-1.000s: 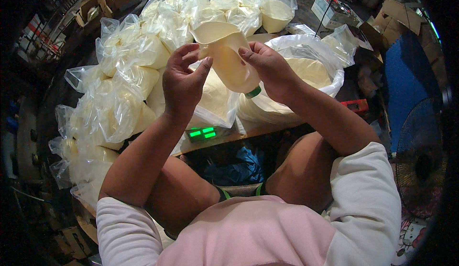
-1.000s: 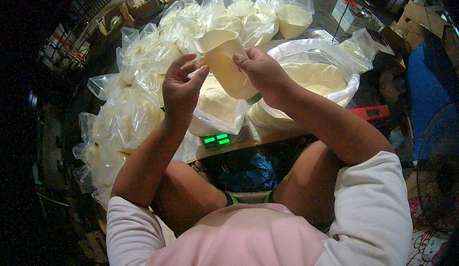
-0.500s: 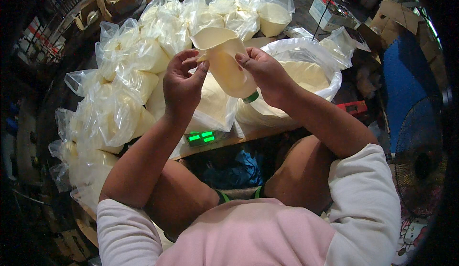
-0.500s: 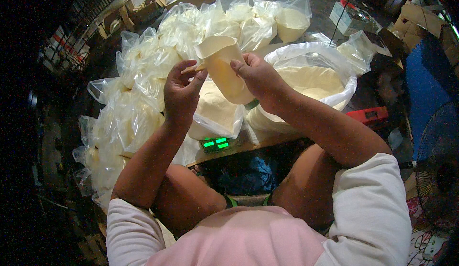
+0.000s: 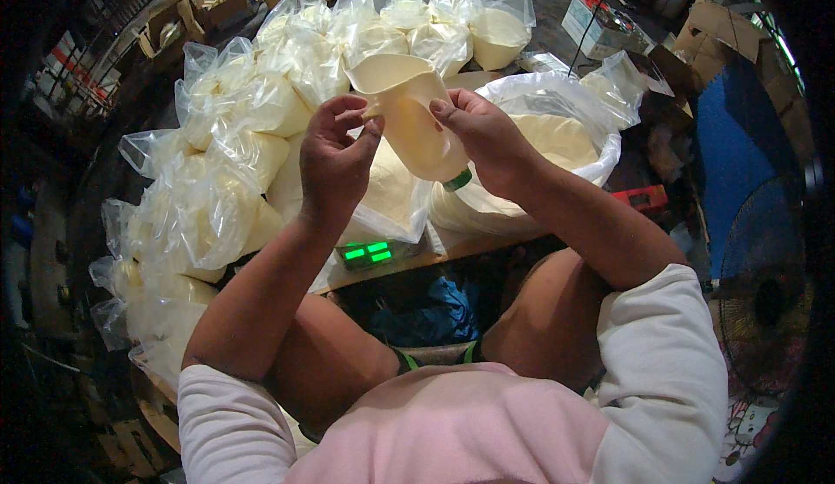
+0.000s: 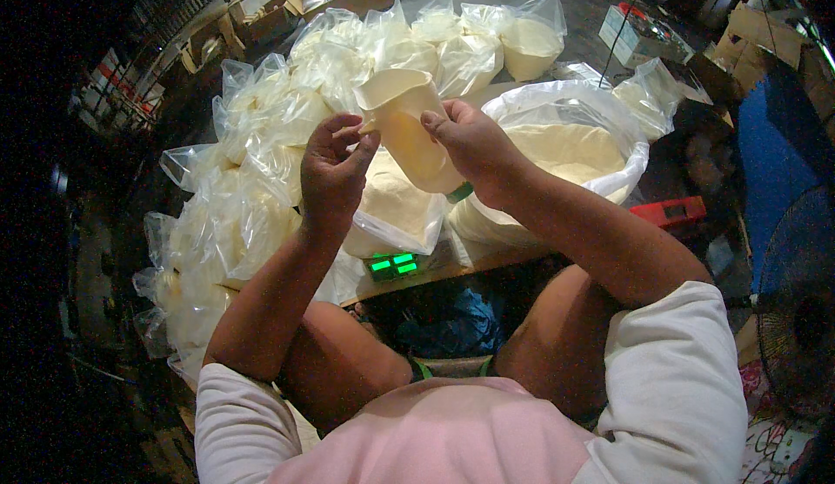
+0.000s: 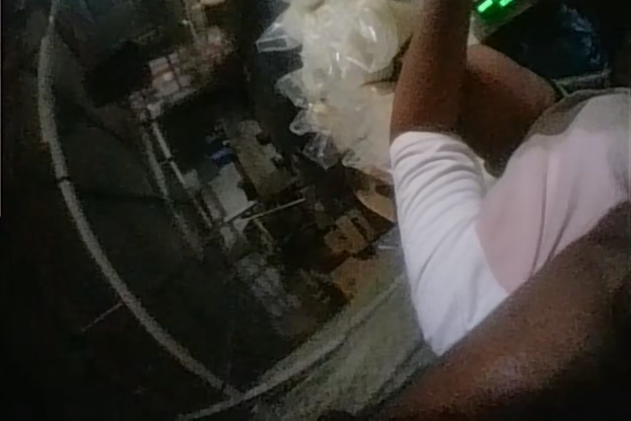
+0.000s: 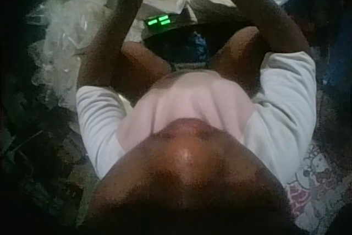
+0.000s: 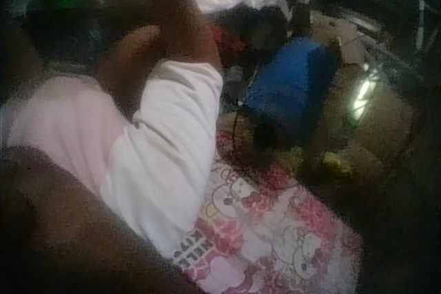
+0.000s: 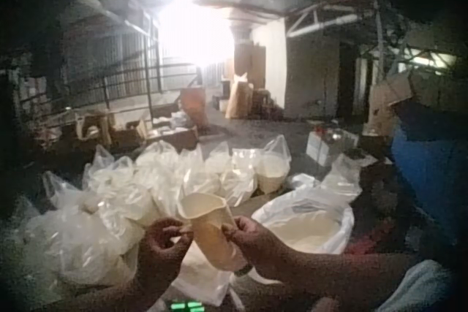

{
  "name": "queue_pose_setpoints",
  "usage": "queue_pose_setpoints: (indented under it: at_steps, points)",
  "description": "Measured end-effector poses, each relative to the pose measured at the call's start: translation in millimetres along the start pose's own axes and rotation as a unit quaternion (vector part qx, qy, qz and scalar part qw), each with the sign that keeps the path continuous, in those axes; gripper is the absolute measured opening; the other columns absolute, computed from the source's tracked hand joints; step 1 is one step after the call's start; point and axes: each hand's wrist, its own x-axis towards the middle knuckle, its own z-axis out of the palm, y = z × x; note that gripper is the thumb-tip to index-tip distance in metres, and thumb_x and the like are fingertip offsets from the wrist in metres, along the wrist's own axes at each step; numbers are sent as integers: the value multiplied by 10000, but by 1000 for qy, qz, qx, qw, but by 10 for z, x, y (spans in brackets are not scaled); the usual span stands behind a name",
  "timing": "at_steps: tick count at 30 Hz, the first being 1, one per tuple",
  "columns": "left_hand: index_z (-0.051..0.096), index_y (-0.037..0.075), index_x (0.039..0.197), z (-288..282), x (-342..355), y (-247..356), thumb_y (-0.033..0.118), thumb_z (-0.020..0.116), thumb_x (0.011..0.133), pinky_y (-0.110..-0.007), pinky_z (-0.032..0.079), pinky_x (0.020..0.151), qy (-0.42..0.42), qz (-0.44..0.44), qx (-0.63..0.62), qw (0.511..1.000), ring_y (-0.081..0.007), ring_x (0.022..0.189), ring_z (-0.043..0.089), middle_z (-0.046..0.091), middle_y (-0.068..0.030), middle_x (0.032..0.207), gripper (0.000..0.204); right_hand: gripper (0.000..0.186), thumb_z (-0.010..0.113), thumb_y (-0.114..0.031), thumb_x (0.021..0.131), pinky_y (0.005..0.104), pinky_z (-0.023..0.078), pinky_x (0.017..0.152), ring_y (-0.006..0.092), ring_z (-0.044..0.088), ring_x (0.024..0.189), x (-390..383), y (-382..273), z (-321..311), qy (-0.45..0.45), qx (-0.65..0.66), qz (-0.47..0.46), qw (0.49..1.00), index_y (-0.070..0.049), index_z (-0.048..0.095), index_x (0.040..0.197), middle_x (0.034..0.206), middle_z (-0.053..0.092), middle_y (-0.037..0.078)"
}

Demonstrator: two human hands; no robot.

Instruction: The person scoops yellow powder from a large bag into smaller plastic bags on a digital scale. They adjust the amount in each bag by adding or removing powder until the desired weight is reached.

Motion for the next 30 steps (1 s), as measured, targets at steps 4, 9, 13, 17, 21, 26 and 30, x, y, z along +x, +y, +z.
queue_pose_setpoints:
  at_steps: [4, 9, 13, 17, 21, 26, 30]
  points:
    - [579, 54, 1183, 5, -4, 26, 52, 727, 916, -185, 421, 514, -11, -10, 0, 1000, -33, 667, 571, 717, -81, 996, 306, 366, 544, -336, 1035, 357, 556, 725, 191, 620, 849, -15, -20, 11, 12, -1, 0, 1000, -15, 529, 1211, 998, 593, 92]
    - [585, 55, 1178, 15, -18, 23, 51, 725, 917, -182, 416, 508, -17, -1, -9, 1000, -30, 652, 563, 720, -86, 996, 297, 374, 571, -332, 1025, 338, 552, 762, 175, 630, 874, 32, 23, -65, 1, 5, 8, 1000, -14, 523, 1215, 1015, 607, 89]
    - [586, 54, 1183, 5, -24, 16, 47, 728, 913, -190, 438, 540, -20, 9, 14, 1000, -39, 681, 583, 724, -93, 1007, 305, 389, 617, -319, 1013, 300, 529, 848, 136, 639, 929, 0, -33, -56, 0, 26, 21, 999, -6, 525, 1226, 1050, 640, 77]
    - [582, 48, 1203, 28, -44, 54, 33, 730, 905, -201, 474, 613, 5, 51, 69, 996, -60, 753, 626, 729, -98, 1024, 334, 387, 618, -324, 1014, 296, 522, 842, 134, 636, 922, 19, -16, -91, -9, 27, 7, 1000, -8, 532, 1222, 1047, 642, 73]
    - [587, 61, 1228, 38, -39, 45, 51, 745, 887, -202, 475, 618, 27, 86, 60, 994, -58, 750, 613, 732, -97, 1043, 376, 409, 629, -341, 1006, 294, 515, 848, 137, 633, 930, -25, -81, -30, -1, 29, 0, 1000, -8, 532, 1223, 1049, 643, 72]
    - [549, 42, 1283, 8, -52, 112, 2, 733, 885, -189, 500, 645, 19, 80, 53, 995, -84, 849, 678, 725, -146, 1107, 440, 414, 575, -352, 1020, 355, 555, 792, 196, 639, 904, -24, -71, -14, 2, 11, -23, 1000, 0, 514, 1229, 1041, 613, 109]
    - [517, 41, 1318, -3, -37, 104, -4, 733, 880, -162, 488, 609, 11, 61, 44, 997, -67, 803, 667, 719, -156, 1131, 491, 405, 593, -343, 1017, 337, 540, 821, 179, 635, 927, -6, -59, -52, 1, 12, -13, 1000, -6, 521, 1230, 1055, 621, 98]
